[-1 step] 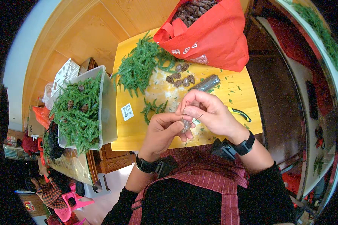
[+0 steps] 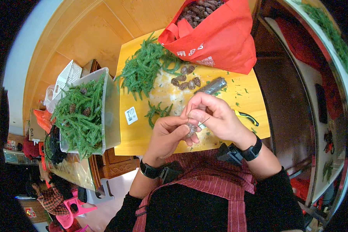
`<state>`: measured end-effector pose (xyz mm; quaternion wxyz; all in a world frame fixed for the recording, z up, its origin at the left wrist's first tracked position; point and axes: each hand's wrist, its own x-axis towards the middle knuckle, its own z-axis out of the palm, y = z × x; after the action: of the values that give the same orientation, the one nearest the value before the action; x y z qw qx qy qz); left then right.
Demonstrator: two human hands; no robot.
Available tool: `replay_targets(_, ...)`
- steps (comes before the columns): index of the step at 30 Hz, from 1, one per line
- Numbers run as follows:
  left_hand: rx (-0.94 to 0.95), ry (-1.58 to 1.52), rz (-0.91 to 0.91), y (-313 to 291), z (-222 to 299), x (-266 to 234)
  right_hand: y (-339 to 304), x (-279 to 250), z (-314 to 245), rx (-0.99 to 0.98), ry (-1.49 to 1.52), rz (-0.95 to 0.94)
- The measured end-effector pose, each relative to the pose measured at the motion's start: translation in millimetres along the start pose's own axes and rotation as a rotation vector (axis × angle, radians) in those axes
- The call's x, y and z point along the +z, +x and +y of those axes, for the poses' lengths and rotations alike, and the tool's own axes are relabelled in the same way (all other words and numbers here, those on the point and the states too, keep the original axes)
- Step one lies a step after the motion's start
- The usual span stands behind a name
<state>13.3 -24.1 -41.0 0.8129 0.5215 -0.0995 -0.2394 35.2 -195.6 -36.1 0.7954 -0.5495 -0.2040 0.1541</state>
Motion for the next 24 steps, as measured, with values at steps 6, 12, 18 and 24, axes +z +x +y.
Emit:
replay_targets(6, -0.003, -0.042, -0.013, 1, -4, -4, -5, 2, 0, -0.066, -0.256, 0.030)
replay_targets(12, -0.012, -0.066, -0.013, 1, -5, -3, -6, -1, 1, 0.032, 0.059, 0.028)
replay_targets(18, 0.014, -0.111, -0.019, -1, -4, -10, -5, -4, -7, 0.096, 0.111, -0.012)
replay_targets(24, 0.011, -0.087, -0.030, -1, -5, -6, -6, -11, -1, 0.003, 0.135, -0.129)
